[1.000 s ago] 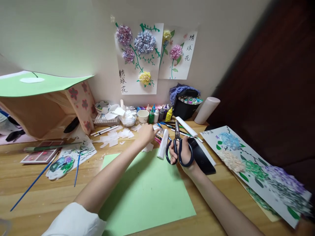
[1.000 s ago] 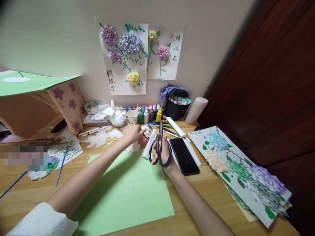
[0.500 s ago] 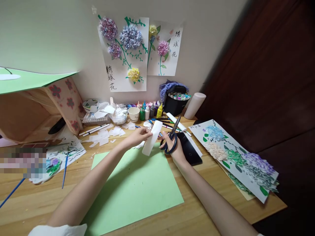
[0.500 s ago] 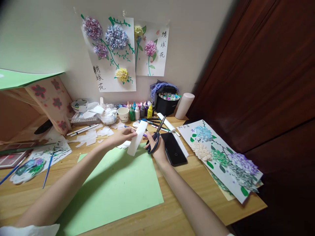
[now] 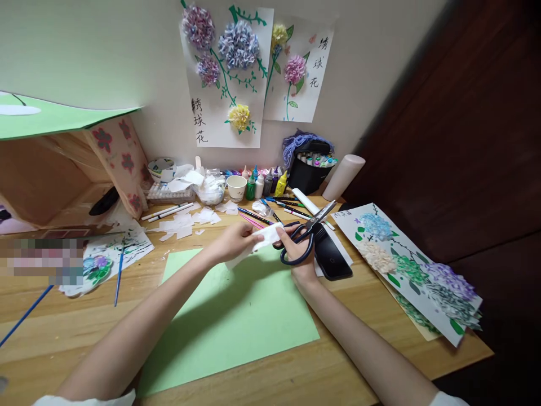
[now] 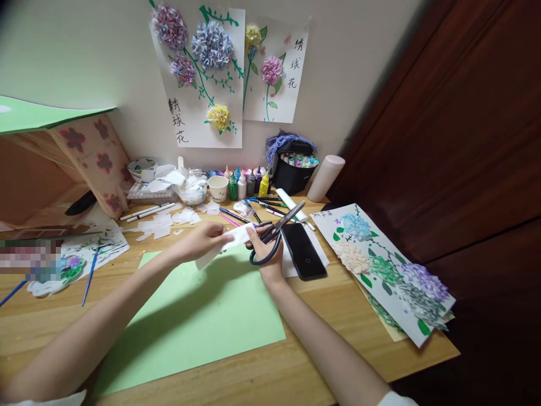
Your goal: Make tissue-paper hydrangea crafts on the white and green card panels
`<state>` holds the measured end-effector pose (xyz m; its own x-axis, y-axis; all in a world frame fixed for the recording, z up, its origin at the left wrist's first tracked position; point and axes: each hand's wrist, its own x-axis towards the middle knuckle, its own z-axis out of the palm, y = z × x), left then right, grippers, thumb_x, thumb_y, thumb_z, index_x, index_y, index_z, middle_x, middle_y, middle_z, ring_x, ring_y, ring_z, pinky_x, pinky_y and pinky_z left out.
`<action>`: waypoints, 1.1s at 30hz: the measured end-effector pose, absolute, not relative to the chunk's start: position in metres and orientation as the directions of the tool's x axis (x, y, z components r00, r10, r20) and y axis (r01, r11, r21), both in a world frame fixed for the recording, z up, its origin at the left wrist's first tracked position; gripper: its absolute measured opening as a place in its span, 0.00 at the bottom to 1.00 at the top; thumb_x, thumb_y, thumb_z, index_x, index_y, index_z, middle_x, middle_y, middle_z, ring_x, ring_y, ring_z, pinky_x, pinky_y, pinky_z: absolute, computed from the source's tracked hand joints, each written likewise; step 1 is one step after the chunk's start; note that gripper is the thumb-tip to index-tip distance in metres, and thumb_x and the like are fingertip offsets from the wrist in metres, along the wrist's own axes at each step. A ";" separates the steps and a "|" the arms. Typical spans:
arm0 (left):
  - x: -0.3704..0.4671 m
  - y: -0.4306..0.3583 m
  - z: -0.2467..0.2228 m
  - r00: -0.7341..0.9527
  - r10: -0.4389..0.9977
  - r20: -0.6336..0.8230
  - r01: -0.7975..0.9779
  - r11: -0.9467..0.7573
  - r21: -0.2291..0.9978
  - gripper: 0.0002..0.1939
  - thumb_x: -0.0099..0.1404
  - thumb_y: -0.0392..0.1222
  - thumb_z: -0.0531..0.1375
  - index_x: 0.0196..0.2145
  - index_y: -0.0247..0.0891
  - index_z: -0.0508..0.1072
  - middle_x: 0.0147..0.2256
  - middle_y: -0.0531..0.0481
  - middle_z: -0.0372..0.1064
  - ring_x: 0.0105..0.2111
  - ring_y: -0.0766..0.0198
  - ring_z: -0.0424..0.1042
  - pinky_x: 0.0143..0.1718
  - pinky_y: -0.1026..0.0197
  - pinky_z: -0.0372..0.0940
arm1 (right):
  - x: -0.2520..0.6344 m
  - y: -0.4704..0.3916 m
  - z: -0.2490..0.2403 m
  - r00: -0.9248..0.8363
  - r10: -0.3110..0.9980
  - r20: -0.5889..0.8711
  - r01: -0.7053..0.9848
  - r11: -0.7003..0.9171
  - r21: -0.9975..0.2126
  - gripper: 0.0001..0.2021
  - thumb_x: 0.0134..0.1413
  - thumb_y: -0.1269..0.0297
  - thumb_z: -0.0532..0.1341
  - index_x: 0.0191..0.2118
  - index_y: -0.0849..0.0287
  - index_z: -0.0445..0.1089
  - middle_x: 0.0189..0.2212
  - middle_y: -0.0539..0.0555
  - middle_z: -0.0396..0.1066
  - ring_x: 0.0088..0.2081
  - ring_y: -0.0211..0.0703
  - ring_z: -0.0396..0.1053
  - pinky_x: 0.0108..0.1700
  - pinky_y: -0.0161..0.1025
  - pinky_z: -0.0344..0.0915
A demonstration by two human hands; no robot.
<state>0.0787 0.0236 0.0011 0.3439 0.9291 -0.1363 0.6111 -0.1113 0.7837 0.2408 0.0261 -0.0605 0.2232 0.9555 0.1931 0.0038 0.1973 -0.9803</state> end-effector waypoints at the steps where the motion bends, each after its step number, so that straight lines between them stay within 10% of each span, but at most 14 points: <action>1: 0.074 0.026 0.003 0.336 0.935 -0.111 0.603 -0.122 0.788 0.17 0.60 0.53 0.52 0.22 0.37 0.61 0.21 0.54 0.60 0.21 0.68 0.59 0.21 0.66 0.50 | 0.241 0.027 -0.061 0.181 0.972 0.150 -0.037 0.159 -0.987 0.18 0.45 0.47 0.62 0.25 0.58 0.62 0.17 0.48 0.67 0.19 0.36 0.67 0.27 0.35 0.68; 6: 0.035 0.039 0.013 0.223 0.973 0.056 0.669 -0.194 0.718 0.17 0.61 0.53 0.51 0.22 0.37 0.61 0.21 0.55 0.59 0.21 0.69 0.57 0.22 0.66 0.49 | 0.237 0.021 -0.065 -0.373 0.912 -0.172 -0.166 -0.248 -0.954 0.33 0.41 0.27 0.44 0.27 0.58 0.59 0.13 0.48 0.64 0.13 0.37 0.62 0.19 0.37 0.66; 11: 0.018 0.046 0.010 0.086 0.989 0.120 0.682 -0.147 0.716 0.18 0.61 0.53 0.50 0.22 0.37 0.59 0.20 0.55 0.57 0.21 0.69 0.56 0.23 0.66 0.49 | 0.224 0.002 -0.062 -0.644 0.734 -0.215 0.004 -0.278 -0.961 0.35 0.40 0.27 0.43 0.29 0.59 0.59 0.14 0.45 0.61 0.16 0.35 0.62 0.25 0.37 0.67; 33: 0.019 0.041 0.006 0.204 0.978 0.034 0.742 -0.177 0.647 0.17 0.60 0.52 0.51 0.22 0.36 0.62 0.21 0.54 0.61 0.22 0.68 0.58 0.24 0.65 0.49 | 0.213 0.014 -0.061 -0.657 0.733 -0.176 0.210 -0.046 -0.977 0.32 0.48 0.32 0.38 0.31 0.58 0.58 0.15 0.44 0.58 0.16 0.33 0.61 0.23 0.32 0.63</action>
<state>0.0190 0.0409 0.0063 0.2040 0.9784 0.0344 0.7415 -0.1773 0.6471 0.2128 0.0141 -0.0609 -0.6572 0.7329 -0.1760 0.2099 -0.0463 -0.9766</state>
